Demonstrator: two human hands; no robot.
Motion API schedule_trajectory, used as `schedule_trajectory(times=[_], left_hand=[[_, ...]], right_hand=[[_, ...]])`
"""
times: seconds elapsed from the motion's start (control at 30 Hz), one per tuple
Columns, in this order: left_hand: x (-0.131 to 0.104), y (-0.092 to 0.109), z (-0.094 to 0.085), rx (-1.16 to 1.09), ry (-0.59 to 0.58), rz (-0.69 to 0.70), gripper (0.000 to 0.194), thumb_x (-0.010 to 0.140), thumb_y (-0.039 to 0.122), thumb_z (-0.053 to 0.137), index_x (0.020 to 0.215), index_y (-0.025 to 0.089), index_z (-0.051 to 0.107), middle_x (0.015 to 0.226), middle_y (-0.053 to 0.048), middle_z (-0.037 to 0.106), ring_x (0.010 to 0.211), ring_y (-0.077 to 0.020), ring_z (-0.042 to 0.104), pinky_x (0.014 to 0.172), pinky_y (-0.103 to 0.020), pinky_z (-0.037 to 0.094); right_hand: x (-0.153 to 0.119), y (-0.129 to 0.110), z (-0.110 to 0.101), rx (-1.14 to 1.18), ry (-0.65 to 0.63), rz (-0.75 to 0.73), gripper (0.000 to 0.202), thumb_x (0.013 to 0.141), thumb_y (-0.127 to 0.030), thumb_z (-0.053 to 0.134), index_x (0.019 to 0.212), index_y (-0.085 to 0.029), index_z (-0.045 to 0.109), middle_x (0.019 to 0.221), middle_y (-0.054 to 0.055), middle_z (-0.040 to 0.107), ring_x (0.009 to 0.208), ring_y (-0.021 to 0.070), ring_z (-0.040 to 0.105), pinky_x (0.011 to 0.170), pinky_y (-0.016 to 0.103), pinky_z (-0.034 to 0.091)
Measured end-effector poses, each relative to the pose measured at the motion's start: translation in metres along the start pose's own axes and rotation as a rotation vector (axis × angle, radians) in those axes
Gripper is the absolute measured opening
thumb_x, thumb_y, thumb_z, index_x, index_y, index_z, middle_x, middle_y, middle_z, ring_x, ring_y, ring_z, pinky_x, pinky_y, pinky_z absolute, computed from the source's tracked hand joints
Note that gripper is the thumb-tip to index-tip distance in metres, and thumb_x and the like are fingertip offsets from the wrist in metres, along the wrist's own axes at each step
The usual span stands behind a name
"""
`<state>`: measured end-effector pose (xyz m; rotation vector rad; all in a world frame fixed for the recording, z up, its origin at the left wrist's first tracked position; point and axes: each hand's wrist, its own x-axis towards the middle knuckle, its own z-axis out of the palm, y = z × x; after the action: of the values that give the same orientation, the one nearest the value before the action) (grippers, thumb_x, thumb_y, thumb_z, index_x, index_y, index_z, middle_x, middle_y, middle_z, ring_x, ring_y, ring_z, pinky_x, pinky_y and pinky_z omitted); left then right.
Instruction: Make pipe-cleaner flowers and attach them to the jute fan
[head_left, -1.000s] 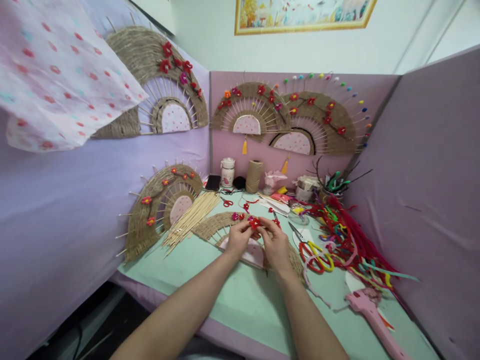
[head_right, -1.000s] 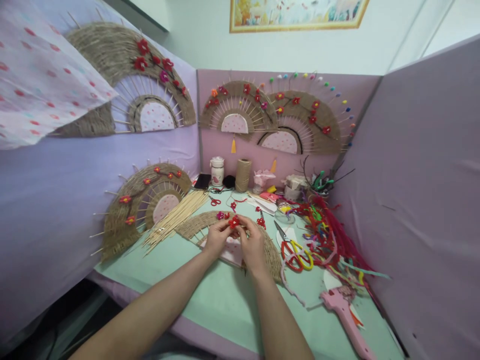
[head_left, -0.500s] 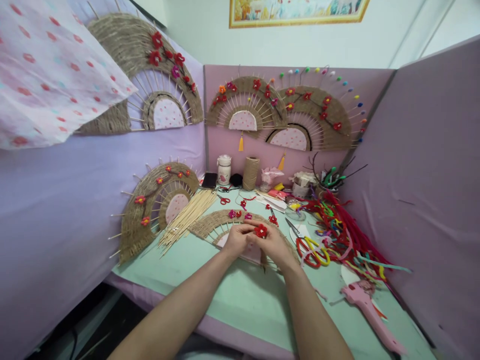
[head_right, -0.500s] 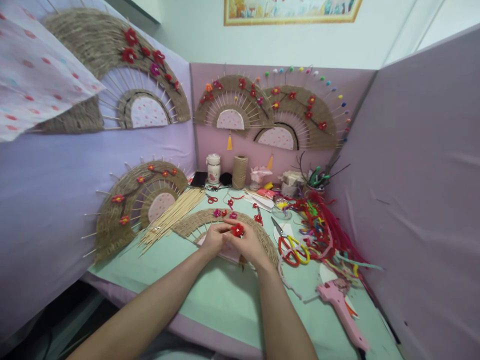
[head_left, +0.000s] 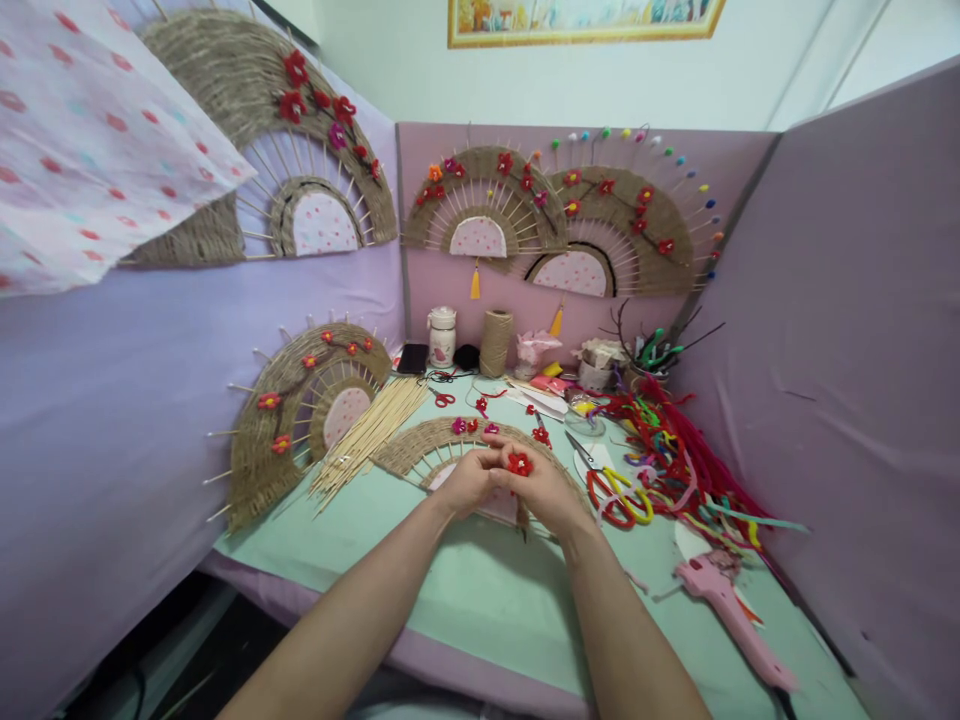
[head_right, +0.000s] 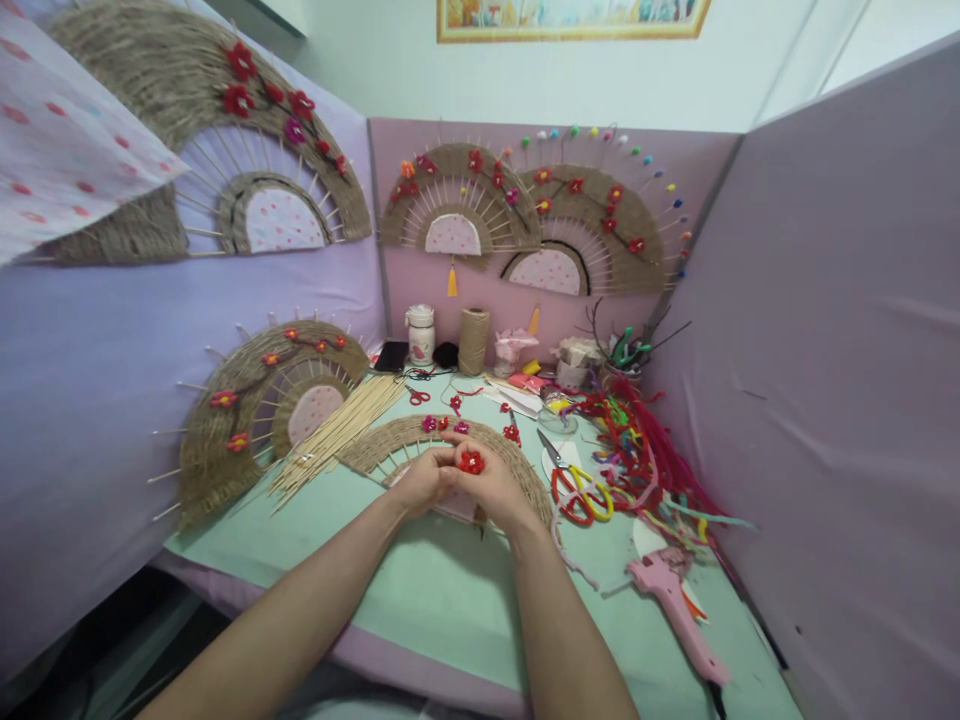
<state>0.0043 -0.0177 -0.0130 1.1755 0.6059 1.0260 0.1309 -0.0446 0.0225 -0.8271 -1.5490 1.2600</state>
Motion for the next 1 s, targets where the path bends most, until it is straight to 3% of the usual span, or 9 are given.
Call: schedule_trajectory(times=[0.17, 0.47, 0.57, 0.67, 0.8, 1.0], left_hand=[[0.0, 0.003, -0.001, -0.032, -0.056, -0.041, 0.016, 0.054, 0.019, 0.071, 0.063, 0.013, 0.059, 0.067, 0.0, 0.058, 0.063, -0.0107, 0.05, 0.063, -0.023, 0.037], [-0.002, 0.005, -0.002, 0.165, -0.012, 0.007, 0.029, 0.056, 0.035, 0.075, 0.064, 0.011, 0.061, 0.062, 0.001, 0.057, 0.058, -0.0096, 0.047, 0.056, -0.021, 0.035], [-0.001, 0.006, -0.002, 0.089, 0.043, 0.054, 0.029, 0.056, 0.034, 0.076, 0.071, 0.011, 0.067, 0.071, -0.002, 0.061, 0.062, -0.0111, 0.051, 0.059, -0.023, 0.038], [0.002, 0.008, -0.004, -0.025, 0.151, 0.131, 0.028, 0.058, 0.034, 0.075, 0.075, 0.012, 0.069, 0.075, -0.004, 0.063, 0.066, -0.012, 0.052, 0.064, -0.024, 0.04], [0.007, 0.009, -0.006, -0.147, 0.243, 0.196, 0.027, 0.058, 0.03, 0.077, 0.077, 0.012, 0.071, 0.08, -0.006, 0.065, 0.075, -0.0134, 0.055, 0.071, -0.025, 0.042], [0.008, 0.009, -0.004, -0.155, 0.272, 0.223, 0.02, 0.063, 0.029, 0.074, 0.076, 0.013, 0.072, 0.08, -0.006, 0.066, 0.075, -0.0129, 0.056, 0.073, -0.025, 0.042]], right_hand=[[-0.005, -0.007, -0.004, -0.004, -0.055, -0.003, 0.025, 0.069, -0.04, 0.067, 0.069, -0.022, 0.05, 0.131, 0.006, 0.049, 0.119, 0.0241, 0.045, 0.1, 0.041, 0.033], [-0.005, -0.005, -0.005, -0.129, -0.051, -0.027, 0.014, 0.076, -0.032, 0.06, 0.074, -0.021, 0.051, 0.13, 0.005, 0.05, 0.118, 0.0216, 0.047, 0.099, 0.039, 0.035], [-0.002, -0.003, -0.008, -0.102, 0.028, -0.075, 0.026, 0.073, -0.03, 0.063, 0.097, -0.025, 0.056, 0.129, 0.003, 0.05, 0.121, 0.0208, 0.044, 0.1, 0.037, 0.035], [0.002, 0.002, -0.013, -0.031, 0.207, -0.109, 0.039, 0.077, -0.036, 0.058, 0.114, -0.026, 0.051, 0.126, 0.006, 0.052, 0.12, 0.0204, 0.045, 0.097, 0.036, 0.039], [0.007, 0.011, -0.017, -0.109, 0.266, -0.074, 0.027, 0.08, -0.04, 0.055, 0.099, -0.021, 0.06, 0.105, 0.006, 0.064, 0.101, 0.0208, 0.057, 0.091, 0.037, 0.043], [0.008, 0.012, -0.01, -0.337, 0.328, -0.128, 0.023, 0.077, -0.04, 0.058, 0.085, -0.019, 0.064, 0.087, 0.006, 0.068, 0.085, 0.0214, 0.06, 0.082, 0.037, 0.046]])
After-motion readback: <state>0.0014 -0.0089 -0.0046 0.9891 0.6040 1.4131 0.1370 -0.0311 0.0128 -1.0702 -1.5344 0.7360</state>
